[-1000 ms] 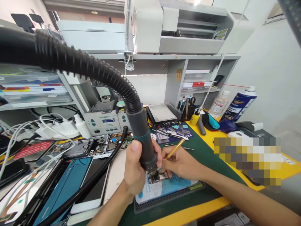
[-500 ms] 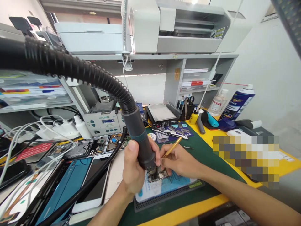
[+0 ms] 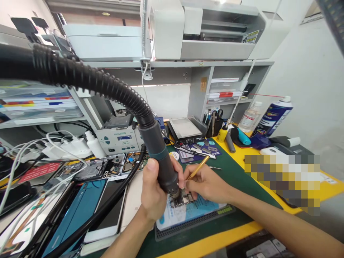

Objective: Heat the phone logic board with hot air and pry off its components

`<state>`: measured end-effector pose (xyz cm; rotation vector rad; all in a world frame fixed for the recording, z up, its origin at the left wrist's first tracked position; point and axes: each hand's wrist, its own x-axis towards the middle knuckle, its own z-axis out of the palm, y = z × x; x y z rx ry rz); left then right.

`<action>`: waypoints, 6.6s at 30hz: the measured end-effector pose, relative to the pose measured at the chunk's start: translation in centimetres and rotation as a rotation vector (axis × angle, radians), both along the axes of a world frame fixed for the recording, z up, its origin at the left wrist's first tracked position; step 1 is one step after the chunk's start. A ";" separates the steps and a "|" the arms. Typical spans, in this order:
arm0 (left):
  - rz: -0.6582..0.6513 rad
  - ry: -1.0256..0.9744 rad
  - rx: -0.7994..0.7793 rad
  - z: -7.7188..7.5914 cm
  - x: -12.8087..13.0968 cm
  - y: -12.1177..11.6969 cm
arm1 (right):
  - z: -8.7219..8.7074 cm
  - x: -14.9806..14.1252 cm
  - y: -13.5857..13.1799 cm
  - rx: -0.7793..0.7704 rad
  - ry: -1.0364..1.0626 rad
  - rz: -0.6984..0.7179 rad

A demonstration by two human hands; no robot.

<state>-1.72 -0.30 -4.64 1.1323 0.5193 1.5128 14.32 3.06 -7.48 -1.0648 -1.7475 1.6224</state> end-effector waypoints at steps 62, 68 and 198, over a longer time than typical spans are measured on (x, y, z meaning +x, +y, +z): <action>0.040 0.047 0.018 0.4 0.3 -0.3 | 0.1 0.0 0.1 0.007 0.001 0.008; 0.029 0.042 0.023 0.4 0.2 -0.3 | 0.1 0.0 0.2 0.012 0.002 0.011; 0.042 0.018 -0.002 0.0 -0.1 -0.1 | 0.6 -0.1 0.2 0.014 -0.059 -0.045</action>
